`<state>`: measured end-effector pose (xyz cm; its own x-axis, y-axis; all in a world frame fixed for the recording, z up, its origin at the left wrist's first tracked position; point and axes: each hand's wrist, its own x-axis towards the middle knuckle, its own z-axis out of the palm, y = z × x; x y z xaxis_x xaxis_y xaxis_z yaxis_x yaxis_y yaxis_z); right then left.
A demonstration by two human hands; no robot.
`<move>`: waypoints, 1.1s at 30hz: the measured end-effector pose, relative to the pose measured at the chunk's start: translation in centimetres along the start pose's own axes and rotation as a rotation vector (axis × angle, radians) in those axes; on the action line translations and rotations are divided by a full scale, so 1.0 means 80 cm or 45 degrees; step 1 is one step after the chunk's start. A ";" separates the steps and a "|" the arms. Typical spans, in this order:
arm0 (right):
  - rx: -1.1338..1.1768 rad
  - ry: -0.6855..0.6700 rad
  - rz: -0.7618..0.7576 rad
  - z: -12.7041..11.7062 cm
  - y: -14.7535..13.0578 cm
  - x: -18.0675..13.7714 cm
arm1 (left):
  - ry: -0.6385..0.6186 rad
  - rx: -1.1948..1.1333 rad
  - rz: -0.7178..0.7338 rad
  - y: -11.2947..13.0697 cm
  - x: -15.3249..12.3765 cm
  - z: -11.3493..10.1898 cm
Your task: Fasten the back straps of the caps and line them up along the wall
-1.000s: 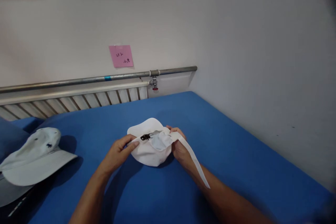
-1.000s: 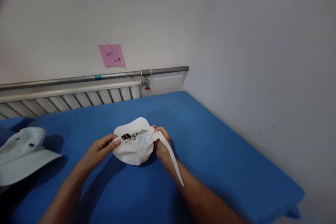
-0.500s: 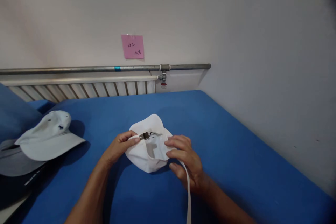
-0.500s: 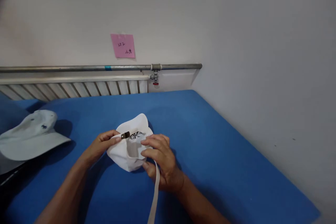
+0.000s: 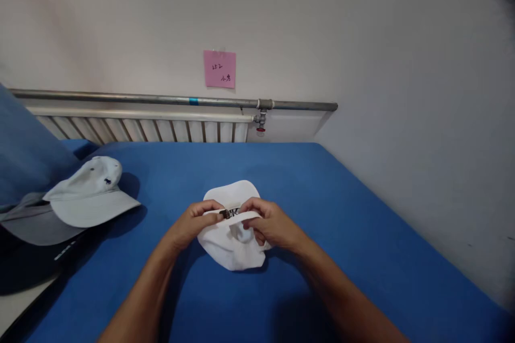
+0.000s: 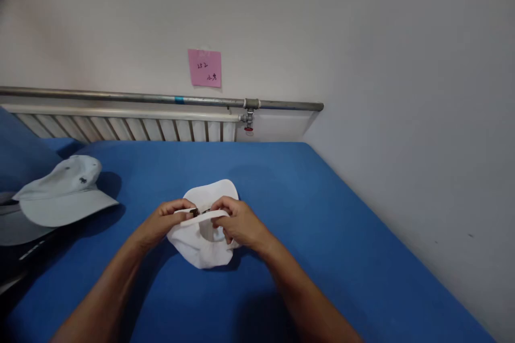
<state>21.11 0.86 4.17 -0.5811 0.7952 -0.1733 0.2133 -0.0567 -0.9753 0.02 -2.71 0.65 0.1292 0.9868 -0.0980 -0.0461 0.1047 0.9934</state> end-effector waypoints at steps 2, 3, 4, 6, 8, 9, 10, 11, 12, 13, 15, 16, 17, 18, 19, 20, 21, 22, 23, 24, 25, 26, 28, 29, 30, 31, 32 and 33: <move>0.249 -0.141 0.091 -0.002 0.016 0.005 | 0.005 -0.057 -0.050 -0.006 0.002 0.000; 0.363 -0.197 0.093 -0.004 0.022 0.006 | 0.018 -0.089 -0.079 -0.009 0.004 0.000; 0.477 -0.230 0.077 -0.007 0.026 0.006 | 0.037 -0.123 -0.108 -0.012 0.006 0.000; 0.682 -0.245 0.030 -0.014 0.031 0.005 | 0.072 -0.190 -0.158 -0.016 0.010 0.000; 0.785 -0.225 -0.015 -0.020 0.033 0.005 | 0.093 -0.250 -0.187 -0.018 0.012 0.000; 0.794 -0.219 -0.030 -0.021 0.033 0.005 | 0.095 -0.273 -0.198 -0.018 0.012 0.000; 0.788 -0.221 -0.037 -0.023 0.034 0.006 | 0.096 -0.291 -0.208 -0.017 0.012 0.000; 0.776 -0.226 -0.041 -0.023 0.035 0.006 | 0.097 -0.306 -0.216 -0.016 0.011 0.000; 0.765 -0.228 -0.043 -0.023 0.036 0.007 | 0.103 -0.319 -0.221 -0.014 0.011 0.000; 0.759 -0.229 -0.041 -0.022 0.038 0.008 | 0.109 -0.332 -0.222 -0.013 0.010 0.000; 0.745 -0.202 -0.034 -0.020 0.041 0.011 | 0.118 -0.355 -0.220 -0.011 0.009 0.001; 0.729 -0.173 -0.030 -0.019 0.043 0.012 | 0.119 -0.363 -0.218 -0.010 0.008 0.002; 0.709 -0.142 -0.025 -0.017 0.045 0.013 | 0.116 -0.368 -0.215 -0.010 0.008 0.002; 0.689 -0.117 -0.018 -0.016 0.046 0.015 | 0.110 -0.372 -0.212 -0.011 0.008 0.002; 0.673 -0.101 -0.009 -0.014 0.047 0.016 | 0.100 -0.379 -0.210 -0.011 0.008 0.002; 0.658 -0.093 0.001 -0.012 0.048 0.017 | 0.091 -0.389 -0.207 -0.012 0.009 0.002; 0.644 -0.090 0.012 -0.010 0.048 0.018 | 0.086 -0.403 -0.202 -0.013 0.009 0.002; 0.629 -0.084 0.021 -0.008 0.049 0.019 | 0.081 -0.416 -0.201 -0.013 0.008 0.001; 0.614 -0.070 0.029 -0.006 0.049 0.019 | 0.074 -0.425 -0.200 -0.013 0.008 0.000; 0.601 -0.044 0.035 -0.005 0.048 0.019 | 0.064 -0.429 -0.198 -0.013 0.007 -0.001; 0.591 -0.008 0.038 -0.004 0.048 0.020 | 0.055 -0.430 -0.192 -0.012 0.007 -0.002; 0.583 0.029 0.041 -0.003 0.048 0.020 | 0.045 -0.427 -0.181 -0.011 0.005 -0.002; 0.556 0.084 0.039 -0.002 0.048 0.019 | 0.026 -0.408 -0.160 -0.009 0.003 -0.003; 0.531 0.099 0.031 -0.002 0.048 0.019 | 0.018 -0.393 -0.155 -0.008 0.002 -0.003; 0.497 0.105 0.023 -0.002 0.048 0.019 | 0.014 -0.378 -0.155 -0.007 0.001 -0.002; 0.457 0.108 0.014 -0.002 0.048 0.018 | 0.010 -0.363 -0.158 -0.007 0.000 -0.002; 0.415 0.109 0.007 -0.003 0.048 0.018 | 0.008 -0.348 -0.165 -0.006 -0.001 -0.002; 0.373 0.108 0.004 -0.003 0.048 0.017 | 0.008 -0.333 -0.175 -0.005 -0.001 -0.002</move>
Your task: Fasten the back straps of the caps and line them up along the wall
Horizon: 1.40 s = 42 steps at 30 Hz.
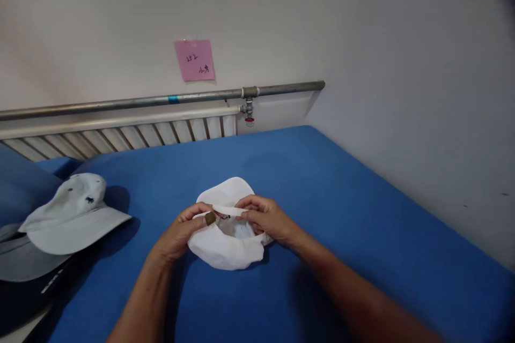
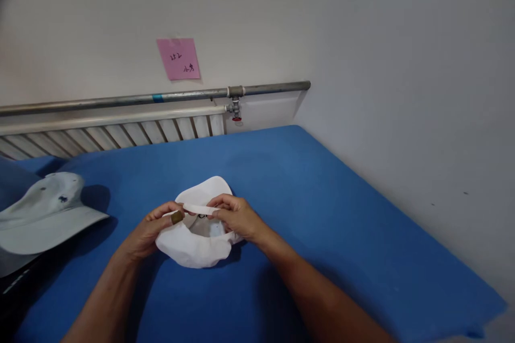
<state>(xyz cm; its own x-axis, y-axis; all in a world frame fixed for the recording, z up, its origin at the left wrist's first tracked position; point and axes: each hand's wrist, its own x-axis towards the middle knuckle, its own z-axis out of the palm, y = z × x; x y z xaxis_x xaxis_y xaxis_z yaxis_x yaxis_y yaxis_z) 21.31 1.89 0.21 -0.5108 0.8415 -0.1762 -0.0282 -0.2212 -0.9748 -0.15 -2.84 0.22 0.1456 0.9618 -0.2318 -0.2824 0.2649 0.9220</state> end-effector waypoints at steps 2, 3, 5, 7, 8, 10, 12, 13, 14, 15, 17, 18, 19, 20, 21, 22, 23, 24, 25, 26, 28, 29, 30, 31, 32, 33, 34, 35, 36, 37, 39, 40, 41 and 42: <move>-0.083 -0.006 0.003 -0.001 -0.002 -0.001 | 0.009 0.029 -0.013 0.001 -0.001 0.000; -0.124 -0.002 0.003 -0.001 -0.003 -0.002 | 0.009 0.047 -0.019 0.002 -0.002 -0.001; -0.215 0.026 -0.017 -0.001 -0.006 -0.004 | -0.008 0.092 -0.032 0.004 -0.003 -0.002; -0.305 0.067 -0.064 0.000 -0.009 -0.006 | -0.028 0.132 -0.045 0.006 -0.004 -0.003; -0.342 0.080 -0.089 0.000 -0.009 -0.007 | -0.030 0.144 -0.047 0.007 -0.004 -0.004; -0.390 0.085 -0.128 0.000 -0.009 -0.007 | -0.020 0.154 -0.048 0.008 -0.005 -0.005; -0.417 0.072 -0.153 0.000 -0.006 -0.007 | -0.020 0.172 -0.057 0.009 -0.006 -0.005; -0.430 0.061 -0.160 0.000 -0.005 -0.007 | -0.026 0.189 -0.068 0.009 -0.007 -0.005; -0.444 0.050 -0.162 -0.001 -0.003 -0.007 | -0.034 0.208 -0.083 0.009 -0.007 -0.004; -0.466 0.041 -0.165 -0.001 -0.003 -0.007 | -0.036 0.225 -0.094 0.009 -0.007 -0.003; -0.573 0.041 -0.233 0.001 -0.005 -0.011 | -0.022 0.249 -0.108 0.009 -0.007 0.000; -0.677 0.055 -0.321 0.003 -0.009 -0.014 | -0.014 0.265 -0.111 0.009 -0.006 0.001; -0.813 0.075 -0.438 0.006 -0.013 -0.017 | -0.011 0.288 -0.108 0.010 -0.006 0.003; -0.971 0.097 -0.569 0.009 -0.017 -0.021 | -0.013 0.316 -0.103 0.010 -0.005 0.005; -1.131 0.110 -0.687 0.013 -0.021 -0.025 | -0.020 0.342 -0.093 0.010 -0.005 0.007; -1.272 0.109 -0.770 0.016 -0.025 -0.028 | -0.030 0.363 -0.085 0.010 -0.005 0.008; -1.375 0.089 -0.810 0.020 -0.026 -0.030 | -0.041 0.378 -0.080 0.010 -0.005 0.010; -1.424 0.052 -0.812 0.022 -0.026 -0.031 | -0.050 0.388 -0.081 0.010 -0.005 0.011; -1.415 0.005 -0.783 0.023 -0.024 -0.030 | -0.056 0.392 -0.086 0.010 -0.006 0.012; -1.353 -0.038 -0.731 0.024 -0.021 -0.028 | -0.065 0.396 -0.096 0.010 -0.006 0.013; -1.105 -0.076 -0.578 0.023 -0.012 -0.022 | -0.088 0.406 -0.109 0.010 -0.007 0.014; -0.957 -0.081 -0.483 0.021 -0.007 -0.019 | -0.101 0.410 -0.110 0.010 -0.007 0.014; -0.816 -0.083 -0.384 0.020 -0.003 -0.016 | -0.113 0.411 -0.109 0.010 -0.007 0.015; -0.694 -0.087 -0.294 0.019 0.000 -0.014 | -0.124 0.412 -0.101 0.010 -0.007 0.015; -0.597 -0.099 -0.219 0.018 0.001 -0.012 | -0.129 0.410 -0.083 0.011 -0.007 0.015; -0.527 -0.108 -0.163 0.017 0.001 -0.011 | -0.127 0.403 -0.063 0.010 -0.007 0.014; -0.477 -0.103 -0.129 0.016 0.000 -0.010 | -0.124 0.388 -0.050 0.010 -0.006 0.014; -0.437 -0.077 -0.115 0.014 -0.002 -0.010 | -0.116 0.363 -0.048 0.010 -0.005 0.013; -0.395 -0.040 -0.109 0.012 -0.004 -0.009 | -0.102 0.327 -0.054 0.009 -0.005 0.012; -0.338 0.000 -0.104 0.009 -0.006 -0.008 | -0.086 0.279 -0.064 0.008 -0.004 0.010; -0.172 0.057 -0.079 0.003 -0.010 -0.006 | -0.046 0.166 -0.075 0.005 -0.002 0.007; -0.081 0.057 -0.056 0.001 -0.011 -0.005 | -0.024 0.112 -0.065 0.004 -0.001 0.006; -0.003 0.043 -0.031 -0.001 -0.011 -0.003 | -0.006 0.066 -0.049 0.003 0.000 0.005; 0.051 0.021 -0.005 -0.002 -0.010 -0.002 | 0.008 0.031 -0.035 0.002 0.000 0.004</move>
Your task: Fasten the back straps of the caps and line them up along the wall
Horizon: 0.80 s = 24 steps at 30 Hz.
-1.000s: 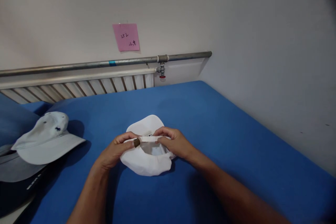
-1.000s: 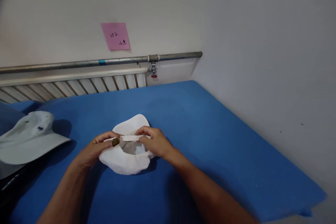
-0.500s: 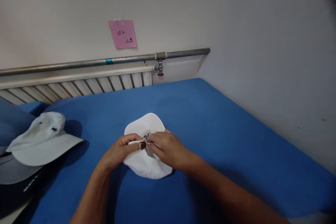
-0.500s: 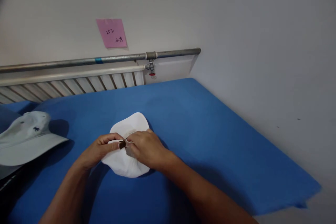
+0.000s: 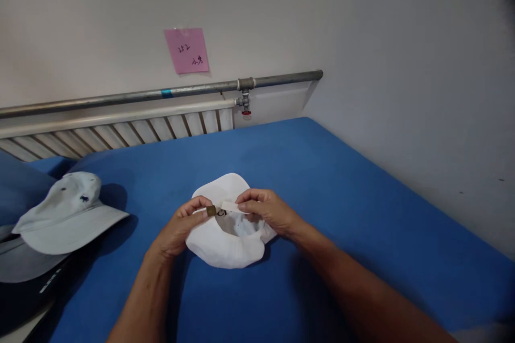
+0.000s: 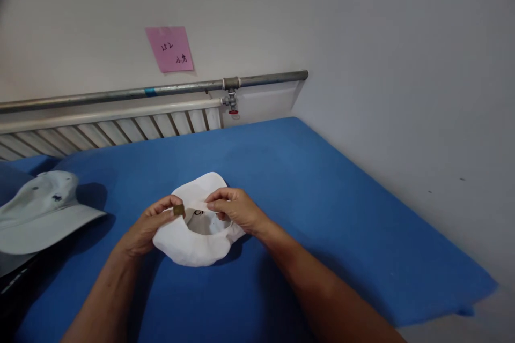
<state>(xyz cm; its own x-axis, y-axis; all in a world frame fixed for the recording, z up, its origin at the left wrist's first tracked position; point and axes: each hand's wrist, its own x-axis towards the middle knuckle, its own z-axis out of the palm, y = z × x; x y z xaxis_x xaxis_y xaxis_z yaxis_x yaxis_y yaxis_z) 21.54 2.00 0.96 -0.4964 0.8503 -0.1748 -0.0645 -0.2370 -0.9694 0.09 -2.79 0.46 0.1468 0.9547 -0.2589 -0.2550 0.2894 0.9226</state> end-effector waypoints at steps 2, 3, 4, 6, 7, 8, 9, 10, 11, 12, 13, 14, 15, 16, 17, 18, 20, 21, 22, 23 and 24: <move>0.059 -0.051 0.042 0.001 0.003 0.002 | 0.015 -0.039 0.013 -0.001 0.001 0.000; 0.086 -0.072 0.058 0.002 0.005 0.003 | 0.011 -0.051 0.016 -0.001 0.001 0.001; 0.120 -0.088 0.072 0.004 0.006 0.003 | 0.001 -0.060 0.017 -0.002 0.002 0.002; 0.203 -0.107 0.100 0.007 0.008 0.003 | -0.029 -0.073 0.005 -0.002 0.002 0.004; 0.236 -0.114 0.112 0.008 0.008 0.003 | -0.048 -0.080 -0.003 -0.003 0.002 0.005; 0.257 -0.123 0.120 0.009 0.007 0.003 | -0.065 -0.089 -0.012 -0.003 0.003 0.006; 0.270 -0.134 0.127 0.010 0.007 0.003 | -0.079 -0.102 -0.021 -0.005 0.003 0.006; 0.278 -0.144 0.131 0.010 0.007 0.003 | -0.091 -0.117 -0.029 -0.006 0.004 0.006; 0.283 -0.152 0.133 0.010 0.007 0.003 | -0.102 -0.132 -0.037 -0.008 0.005 0.005; 0.285 -0.157 0.136 0.010 0.007 0.004 | -0.110 -0.143 -0.043 -0.010 0.005 0.004; 0.285 -0.161 0.138 0.009 0.007 0.004 | -0.115 -0.148 -0.049 -0.012 0.006 0.004; 0.283 -0.165 0.137 0.009 0.007 0.004 | -0.121 -0.146 -0.051 -0.013 0.007 0.003; 0.276 -0.169 0.135 0.009 0.007 0.005 | -0.127 -0.140 -0.053 -0.014 0.008 0.003; 0.266 -0.172 0.131 0.008 0.007 0.005 | -0.133 -0.132 -0.055 -0.014 0.008 0.003; 0.254 -0.175 0.126 0.008 0.007 0.005 | -0.138 -0.129 -0.057 -0.014 0.009 0.003; 0.241 -0.176 0.122 0.008 0.007 0.005 | -0.143 -0.132 -0.059 -0.014 0.009 0.003; 0.215 -0.171 0.117 0.008 0.007 0.004 | -0.150 -0.147 -0.067 -0.013 0.009 0.004; 0.203 -0.167 0.112 0.008 0.007 0.004 | -0.152 -0.155 -0.068 -0.013 0.009 0.005; 0.197 -0.163 0.107 0.008 0.007 0.004 | -0.154 -0.160 -0.066 -0.013 0.009 0.005; 0.194 -0.159 0.101 0.009 0.007 0.004 | -0.155 -0.165 -0.064 -0.013 0.009 0.005; 0.191 -0.155 0.095 0.009 0.007 0.003 | -0.154 -0.167 -0.062 -0.013 0.009 0.005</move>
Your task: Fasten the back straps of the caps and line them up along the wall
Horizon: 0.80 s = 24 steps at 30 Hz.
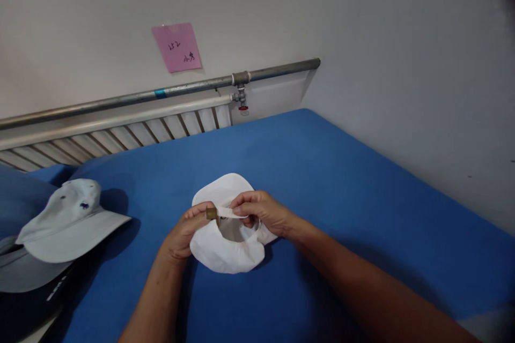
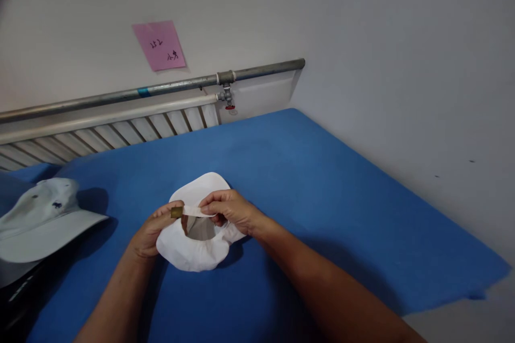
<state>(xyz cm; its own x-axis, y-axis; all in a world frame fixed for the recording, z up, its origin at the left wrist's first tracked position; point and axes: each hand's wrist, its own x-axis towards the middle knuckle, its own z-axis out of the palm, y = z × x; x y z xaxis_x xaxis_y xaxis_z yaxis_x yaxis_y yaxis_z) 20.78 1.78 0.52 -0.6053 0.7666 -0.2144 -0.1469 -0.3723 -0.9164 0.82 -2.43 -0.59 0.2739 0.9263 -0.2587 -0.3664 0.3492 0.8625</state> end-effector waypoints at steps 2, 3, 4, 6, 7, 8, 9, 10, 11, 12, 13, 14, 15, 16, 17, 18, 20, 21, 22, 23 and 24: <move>-0.004 0.001 -0.001 0.000 0.000 0.000 | 0.000 -0.007 -0.003 -0.001 0.000 0.000; -0.006 0.002 0.005 0.000 0.000 0.000 | 0.000 -0.007 -0.009 -0.001 -0.001 0.000; -0.010 0.003 0.012 0.000 0.000 0.000 | -0.002 -0.003 -0.015 -0.001 -0.001 0.000; -0.019 0.007 0.022 0.000 -0.001 0.000 | -0.009 0.009 -0.021 -0.001 -0.001 0.000; -0.022 0.010 0.022 0.001 -0.001 0.000 | -0.012 0.012 -0.022 -0.001 -0.001 0.000; -0.025 0.010 0.020 0.001 -0.001 0.000 | -0.011 0.012 -0.022 -0.001 -0.001 0.000; -0.024 0.009 0.018 0.001 -0.001 0.000 | -0.010 0.012 -0.024 0.000 -0.001 0.000; -0.023 0.005 0.018 0.001 -0.001 0.000 | -0.006 0.012 -0.026 0.000 -0.001 0.000; -0.019 0.003 0.019 0.000 0.000 0.000 | -0.006 0.015 -0.031 0.000 0.000 0.001; -0.017 0.000 0.023 0.000 0.000 0.000 | -0.008 0.019 -0.037 0.001 0.000 0.001; -0.019 -0.006 0.028 -0.001 0.000 0.001 | -0.012 0.027 -0.044 0.002 0.001 0.002; -0.020 -0.013 0.032 -0.001 0.000 0.001 | -0.016 0.035 -0.050 0.002 0.001 0.003; -0.021 -0.022 0.035 -0.002 0.000 0.001 | -0.016 0.042 -0.053 0.003 0.001 0.004; -0.023 -0.030 0.036 -0.002 0.000 0.001 | -0.012 0.049 -0.057 0.004 0.001 0.005; -0.026 -0.037 0.038 -0.003 0.000 0.001 | -0.006 0.056 -0.060 0.004 0.001 0.007; -0.027 -0.039 0.039 -0.003 0.000 0.001 | 0.001 0.065 -0.065 0.005 0.001 0.008; -0.031 -0.030 0.041 -0.001 0.000 0.000 | 0.013 0.084 -0.086 0.004 0.001 0.010; -0.039 -0.023 0.040 0.000 0.000 0.000 | 0.019 0.093 -0.100 0.004 0.001 0.011; -0.049 -0.020 0.037 0.002 0.001 0.000 | 0.022 0.100 -0.114 0.003 0.001 0.011; -0.060 -0.019 0.030 0.004 0.001 0.000 | 0.019 0.108 -0.127 0.002 0.001 0.012; -0.071 -0.018 0.018 0.006 0.002 -0.001 | 0.007 0.113 -0.138 0.001 0.001 0.013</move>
<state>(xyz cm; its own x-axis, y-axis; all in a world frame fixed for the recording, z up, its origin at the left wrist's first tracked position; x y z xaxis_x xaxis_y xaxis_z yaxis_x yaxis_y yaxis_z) 20.38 1.42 0.55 -0.6178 0.7541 -0.2228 -0.0948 -0.3527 -0.9309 1.71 -2.45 -0.11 0.3022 0.8849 -0.3544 -0.2549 0.4333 0.8645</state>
